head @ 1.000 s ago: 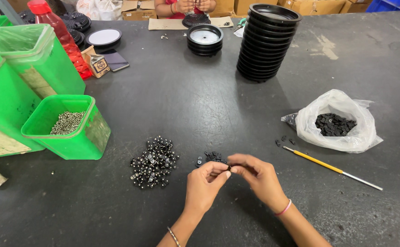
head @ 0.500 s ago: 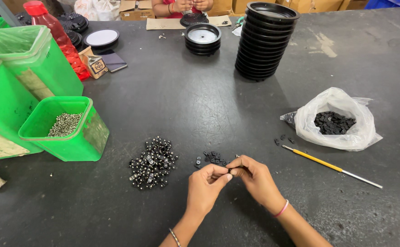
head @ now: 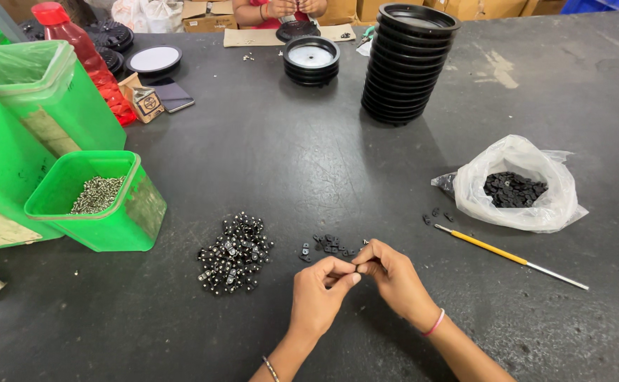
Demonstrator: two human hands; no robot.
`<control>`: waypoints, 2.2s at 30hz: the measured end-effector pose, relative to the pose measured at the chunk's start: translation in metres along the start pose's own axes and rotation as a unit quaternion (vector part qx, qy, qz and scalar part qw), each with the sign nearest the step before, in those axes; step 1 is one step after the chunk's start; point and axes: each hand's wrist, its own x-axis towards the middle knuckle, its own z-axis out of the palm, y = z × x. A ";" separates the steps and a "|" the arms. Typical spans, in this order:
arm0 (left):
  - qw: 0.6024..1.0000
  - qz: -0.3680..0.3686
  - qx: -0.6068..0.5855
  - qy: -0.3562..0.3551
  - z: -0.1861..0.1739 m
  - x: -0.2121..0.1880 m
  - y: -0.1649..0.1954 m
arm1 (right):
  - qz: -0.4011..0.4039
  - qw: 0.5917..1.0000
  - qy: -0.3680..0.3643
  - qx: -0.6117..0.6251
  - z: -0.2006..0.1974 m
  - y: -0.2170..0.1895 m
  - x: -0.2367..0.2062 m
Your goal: The person sits at a workbench assembling small black plastic fastener components by hand. They pick a black plastic cap and a metal pin, press the parts together with both hands, and place the finished piece onto a growing pile, repeating the cycle; at the end they reach into a green bin for more parts.
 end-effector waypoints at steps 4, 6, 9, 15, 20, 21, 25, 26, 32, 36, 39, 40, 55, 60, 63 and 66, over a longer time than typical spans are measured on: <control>0.999 0.001 0.030 -0.013 -0.009 0.004 0.004 | 0.050 0.997 -0.044 -0.048 -0.002 -0.008 0.002; 0.995 0.033 0.091 0.023 -0.020 0.009 0.007 | 0.062 0.996 -0.059 0.038 -0.009 -0.011 0.003; 0.945 0.115 0.269 0.149 -0.063 0.018 0.013 | 0.077 0.995 -0.019 0.064 -0.020 -0.011 0.009; 0.833 0.042 0.485 0.262 -0.122 0.022 0.018 | 0.088 0.994 0.065 -0.002 -0.045 0.001 0.014; 0.908 0.206 0.348 0.106 -0.087 0.029 0.005 | 0.089 0.992 0.076 -0.037 -0.045 0.006 0.012; 0.925 0.185 0.328 0.052 -0.075 0.027 0.003 | 0.078 0.993 0.074 -0.044 -0.045 0.007 0.012; 0.933 0.110 0.335 -0.073 -0.050 0.015 0.000 | 0.060 0.991 0.079 -0.093 -0.047 0.011 0.011; 0.933 0.101 0.335 -0.085 -0.048 0.013 0.001 | 0.057 0.989 0.080 -0.106 -0.048 0.013 0.011; 0.925 0.125 0.347 -0.092 -0.043 0.013 -0.001 | 0.018 0.979 0.055 -0.196 -0.041 0.024 0.014; 0.924 0.148 0.348 -0.063 -0.040 0.012 -0.004 | -0.068 0.966 0.029 -0.246 -0.031 0.027 0.022; 0.942 0.105 0.319 -0.023 -0.036 0.012 -0.002 | -0.121 0.955 0.011 -0.269 -0.027 0.028 0.027; 0.949 0.080 0.305 -0.009 -0.035 0.013 0.000 | -0.132 0.953 0.005 -0.273 -0.027 0.028 0.029; 0.999 -0.024 0.037 0.007 -0.026 0.021 -0.021 | -0.104 0.944 -0.025 -0.312 -0.028 0.019 0.024; 0.994 -0.080 -0.073 -0.001 -0.022 0.023 -0.029 | -0.099 0.945 -0.022 -0.313 -0.026 0.016 0.023; 0.992 -0.097 -0.087 0.008 -0.021 0.022 -0.029 | -0.095 0.946 -0.006 -0.310 -0.024 0.012 0.022; 0.993 -0.093 -0.075 0.022 -0.021 0.021 -0.027 | -0.050 0.968 0.023 -0.245 -0.019 0.005 0.017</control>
